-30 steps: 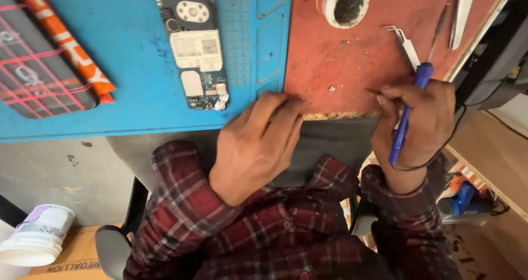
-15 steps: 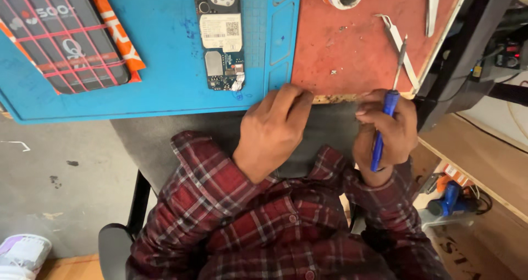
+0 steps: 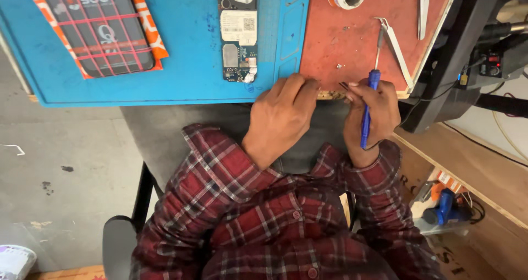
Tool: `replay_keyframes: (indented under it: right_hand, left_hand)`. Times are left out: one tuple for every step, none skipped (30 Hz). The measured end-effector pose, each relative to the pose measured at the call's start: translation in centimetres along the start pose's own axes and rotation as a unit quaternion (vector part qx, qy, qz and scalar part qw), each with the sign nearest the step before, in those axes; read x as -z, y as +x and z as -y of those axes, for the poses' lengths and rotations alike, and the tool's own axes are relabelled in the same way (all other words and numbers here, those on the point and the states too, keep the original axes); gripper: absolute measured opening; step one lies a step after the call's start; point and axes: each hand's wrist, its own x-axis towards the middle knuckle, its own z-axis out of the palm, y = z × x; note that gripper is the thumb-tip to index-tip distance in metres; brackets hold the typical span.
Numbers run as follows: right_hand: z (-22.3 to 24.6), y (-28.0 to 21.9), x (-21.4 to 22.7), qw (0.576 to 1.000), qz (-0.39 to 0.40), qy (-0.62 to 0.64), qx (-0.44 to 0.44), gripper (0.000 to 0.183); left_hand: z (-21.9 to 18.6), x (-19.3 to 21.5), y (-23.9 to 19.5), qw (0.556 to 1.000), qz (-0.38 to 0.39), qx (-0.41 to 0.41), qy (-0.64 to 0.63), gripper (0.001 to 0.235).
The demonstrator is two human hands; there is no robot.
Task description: The person uses a blue-handled screwdriver to manipulate small components on a workbench. They repeatedly pick up and place tiny parts while working near a disassembled mobile phone and a hard drive. The person occasionally pauses to reposition items on the blue mat.
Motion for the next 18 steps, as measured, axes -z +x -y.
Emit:
replay_keyframes:
  right_hand:
    - [0.1, 0.1, -0.1, 1.0, -0.003, -0.019, 0.02, 0.019]
    - [0.2, 0.3, -0.1, 0.998, -0.006, -0.038, 0.039, 0.022]
    - [0.2, 0.3, -0.2, 0.997, -0.009, -0.058, 0.058, 0.024]
    - [0.3, 0.4, -0.2, 0.998, -0.005, -0.035, 0.06, 0.024]
    - [0.4, 0.3, -0.2, 0.998, -0.002, -0.012, 0.06, 0.024]
    - [0.5, 0.2, -0.2, 0.998, 0.002, 0.01, 0.06, 0.025]
    - [0.5, 0.2, -0.3, 0.997, -0.003, 0.0, 0.076, 0.025]
    - [0.5, 0.3, -0.4, 0.996, -0.009, -0.01, 0.092, 0.026]
    - [0.5, 0.3, -0.4, 0.994, -0.014, -0.02, 0.109, 0.027]
    - [0.4, 0.3, -0.3, 0.993, -0.014, -0.018, 0.115, 0.027]
    - [0.4, 0.3, -0.2, 0.993, -0.013, -0.015, 0.121, 0.027]
    - [0.4, 0.2, 0.0, 0.992, -0.012, -0.013, 0.126, 0.027]
    - [0.5, 0.2, 0.1, 0.991, -0.003, -0.006, 0.133, 0.027]
    - [0.5, 0.0, 0.3, 0.99, 0.006, 0.001, 0.14, 0.028]
    - [0.5, -0.1, 0.5, 0.989, 0.015, 0.008, 0.146, 0.028]
    - [0.5, -0.2, 0.8, 0.989, 0.026, 0.013, 0.144, 0.028]
    - [0.5, -0.3, 1.0, 0.989, 0.035, 0.018, 0.143, 0.029]
    - [0.4, -0.3, 1.1, 0.988, 0.045, 0.024, 0.143, 0.029]
  left_hand:
    - [0.0, 0.0, 0.1, 1.0, -0.001, 0.003, 0.001, 0.02]
    - [-0.1, 0.0, 0.2, 1.0, -0.002, 0.005, 0.001, 0.019]
    - [-0.1, 0.1, 0.2, 1.0, -0.002, 0.009, 0.001, 0.018]
    - [-0.2, 0.1, 0.2, 1.0, 0.0, 0.01, -0.006, 0.018]
    - [-0.2, 0.2, 0.2, 1.0, 0.004, 0.011, -0.014, 0.019]
    - [-0.3, 0.2, 0.3, 1.0, 0.008, 0.012, -0.022, 0.02]
    - [-0.3, 0.3, 0.3, 1.0, 0.01, 0.008, -0.027, 0.022]
    - [-0.2, 0.5, 0.3, 0.999, 0.012, 0.003, -0.033, 0.023]
    - [-0.2, 0.6, 0.4, 0.999, 0.014, -0.002, -0.038, 0.025]
    - [-0.1, 0.7, 0.4, 0.999, 0.02, -0.005, -0.048, 0.025]
    - [-0.1, 0.9, 0.4, 0.998, 0.026, -0.007, -0.057, 0.026]
    - [-0.1, 1.1, 0.5, 0.997, 0.032, -0.009, -0.066, 0.026]
    - [0.0, 1.3, 0.5, 0.997, 0.035, -0.009, -0.072, 0.027]
    - [-0.1, 1.4, 0.6, 0.996, 0.039, -0.01, -0.077, 0.028]
    - [-0.1, 1.5, 0.7, 0.996, 0.043, -0.011, -0.083, 0.029]
    - [-0.2, 1.6, 0.8, 0.995, 0.036, -0.005, -0.092, 0.027]
    - [-0.4, 1.6, 0.9, 0.995, 0.027, 0.0, -0.101, 0.024]
    - [-0.5, 1.7, 1.1, 0.994, 0.019, 0.005, -0.11, 0.022]
